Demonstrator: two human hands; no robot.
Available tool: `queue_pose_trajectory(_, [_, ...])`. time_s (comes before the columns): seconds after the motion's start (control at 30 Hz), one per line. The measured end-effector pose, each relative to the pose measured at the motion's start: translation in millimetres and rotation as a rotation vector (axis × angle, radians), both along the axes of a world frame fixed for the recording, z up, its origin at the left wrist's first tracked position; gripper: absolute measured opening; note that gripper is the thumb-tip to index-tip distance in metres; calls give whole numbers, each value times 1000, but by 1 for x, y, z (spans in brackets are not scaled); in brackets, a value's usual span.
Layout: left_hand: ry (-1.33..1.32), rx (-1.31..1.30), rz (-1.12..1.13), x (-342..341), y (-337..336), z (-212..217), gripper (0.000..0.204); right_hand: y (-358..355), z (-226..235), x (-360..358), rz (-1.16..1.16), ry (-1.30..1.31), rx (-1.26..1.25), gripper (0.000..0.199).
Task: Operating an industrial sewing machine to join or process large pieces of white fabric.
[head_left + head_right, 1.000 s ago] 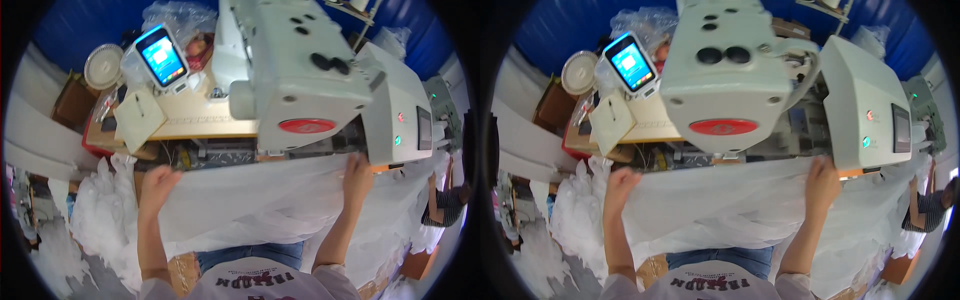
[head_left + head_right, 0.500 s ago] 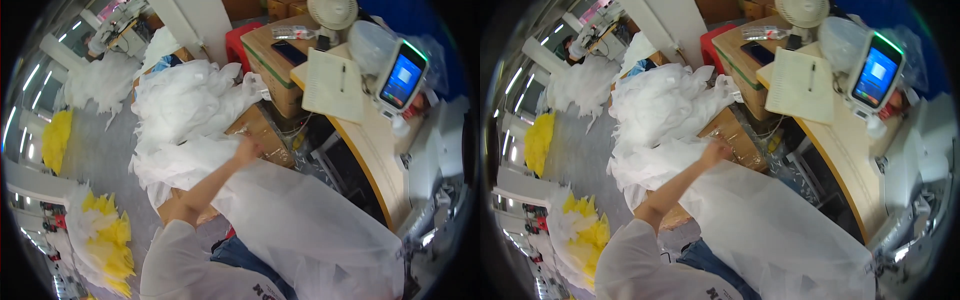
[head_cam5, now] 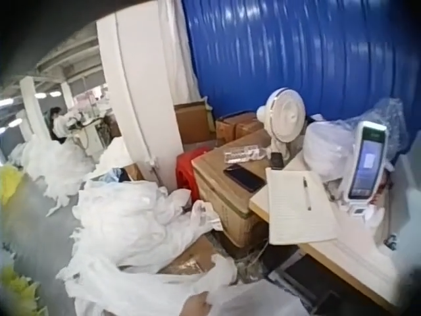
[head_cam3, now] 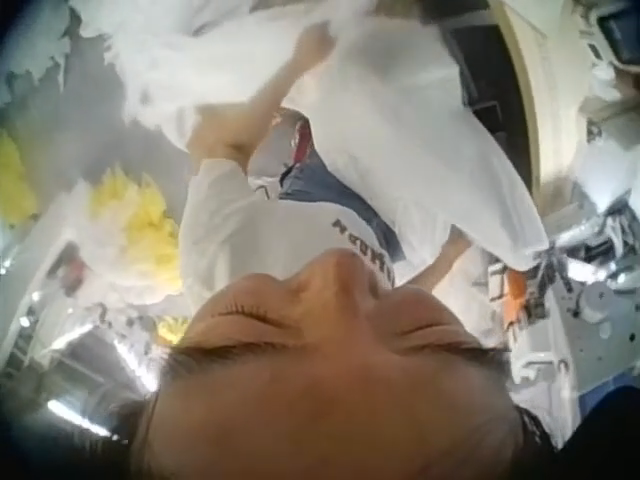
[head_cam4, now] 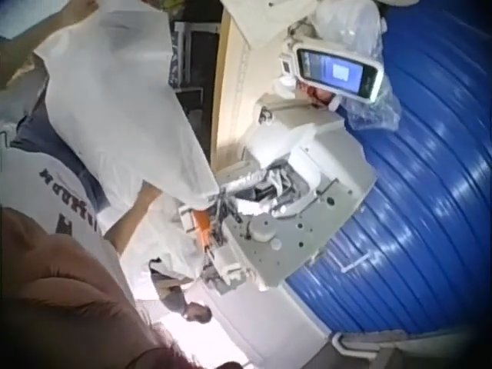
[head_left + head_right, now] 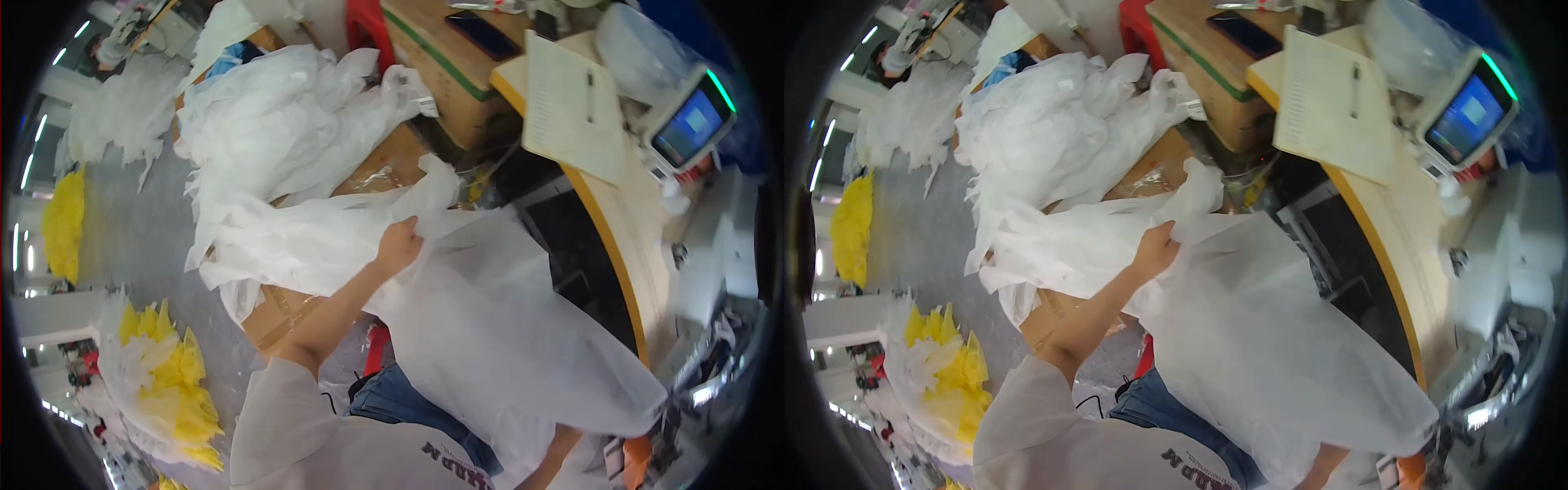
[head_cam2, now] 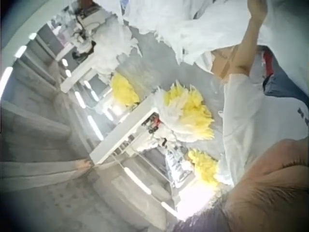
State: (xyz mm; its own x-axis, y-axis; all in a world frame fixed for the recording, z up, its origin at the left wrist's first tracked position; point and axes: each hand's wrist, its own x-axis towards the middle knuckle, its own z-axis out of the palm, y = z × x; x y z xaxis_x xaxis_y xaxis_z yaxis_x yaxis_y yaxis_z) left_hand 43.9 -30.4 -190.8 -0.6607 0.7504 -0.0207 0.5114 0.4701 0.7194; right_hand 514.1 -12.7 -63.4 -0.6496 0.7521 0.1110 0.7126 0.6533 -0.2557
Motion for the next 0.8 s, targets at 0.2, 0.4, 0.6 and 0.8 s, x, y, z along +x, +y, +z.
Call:
queue_pose_trajectory(0.2, [119,168,-312,118,9,126,20,-15,6,215,-848,-420,-2,44])
queue_pose_trajectory(0.4, [-295,-96,-1178,223,-72,230,34,-113,120,545,-1304,-665,-227,58])
queue_pose_trajectory(0.6, [-463,1,-1407,295,-56,223,42,-111,123,526,-1046,47,-483,42])
queue_pose_trajectory(0.8, [606,291,-836,249,51,205,44,-45,152,167,-637,-154,-518,34])
